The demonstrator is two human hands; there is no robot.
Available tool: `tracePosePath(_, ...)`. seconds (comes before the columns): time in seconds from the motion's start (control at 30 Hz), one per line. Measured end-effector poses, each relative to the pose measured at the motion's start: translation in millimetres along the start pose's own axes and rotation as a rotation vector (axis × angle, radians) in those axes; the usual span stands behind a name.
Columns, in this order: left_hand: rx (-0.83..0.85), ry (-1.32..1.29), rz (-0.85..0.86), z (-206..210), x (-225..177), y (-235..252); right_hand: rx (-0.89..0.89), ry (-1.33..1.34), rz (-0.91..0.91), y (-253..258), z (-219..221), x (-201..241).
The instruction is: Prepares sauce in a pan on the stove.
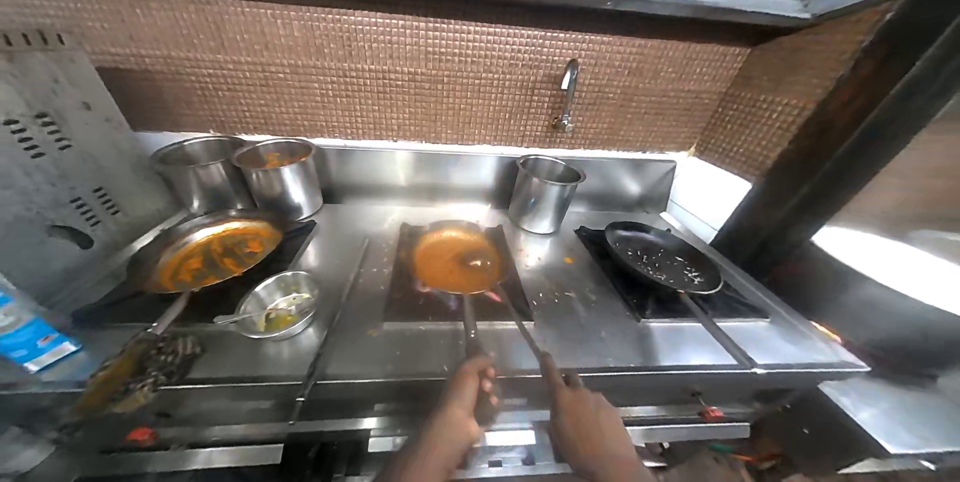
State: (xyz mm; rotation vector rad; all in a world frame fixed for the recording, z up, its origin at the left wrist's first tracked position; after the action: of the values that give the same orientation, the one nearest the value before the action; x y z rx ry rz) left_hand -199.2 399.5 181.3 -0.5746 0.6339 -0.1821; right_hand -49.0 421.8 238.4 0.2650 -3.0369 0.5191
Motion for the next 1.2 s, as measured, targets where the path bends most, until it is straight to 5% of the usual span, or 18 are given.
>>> tracePosePath(0.1, 0.007, -0.038, 0.006, 4.4, -5.7, 15.1, 0.007, -0.009, -0.081, -27.4, -2.0, 5.8)
tracePosePath(0.27, -0.036, -0.006, -0.04, 17.5, 25.5, -37.0, -0.01, -0.014, -0.053, 26.6, -8.9, 13.4)
tracePosePath(0.47, 0.011, -0.064, -0.003, 5.6, -2.2, 13.7, 0.012, 0.01, -0.072, -30.0, -5.8, 7.9)
tracePosePath(0.67, -0.047, 0.002, -0.034, 14.9, 21.4, -31.5, -0.008, -0.006, -0.025, 30.7, -7.0, 14.9)
tracePosePath(0.83, 0.025, -0.056, 0.002, 6.5, -2.3, 16.7, 0.007, 0.038, -0.047, -27.4, 6.4, 5.9)
tracePosePath(1.03, -0.025, 0.036, -0.036, 14.5, 27.3, -41.3, -0.006, 0.048, -0.058, 36.1, -2.1, 12.1)
tracePosePath(1.2, 0.03, -0.049, 0.015, 0.3, 1.6, 10.1, 0.005, 0.087, -0.05, -27.9, 9.9, 3.5)
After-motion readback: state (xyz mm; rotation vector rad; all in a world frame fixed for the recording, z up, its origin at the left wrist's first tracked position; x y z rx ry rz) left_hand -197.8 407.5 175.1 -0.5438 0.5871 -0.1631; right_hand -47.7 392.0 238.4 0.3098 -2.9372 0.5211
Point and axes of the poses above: each hand's wrist, its own y-axis towards the middle knuckle, its own z-axis out of the palm, x = y × z, the point moved 9 cm from there along y, towards the middle knuckle, and after that the axes turned 2 degrees about z, right-handed, at the moved point
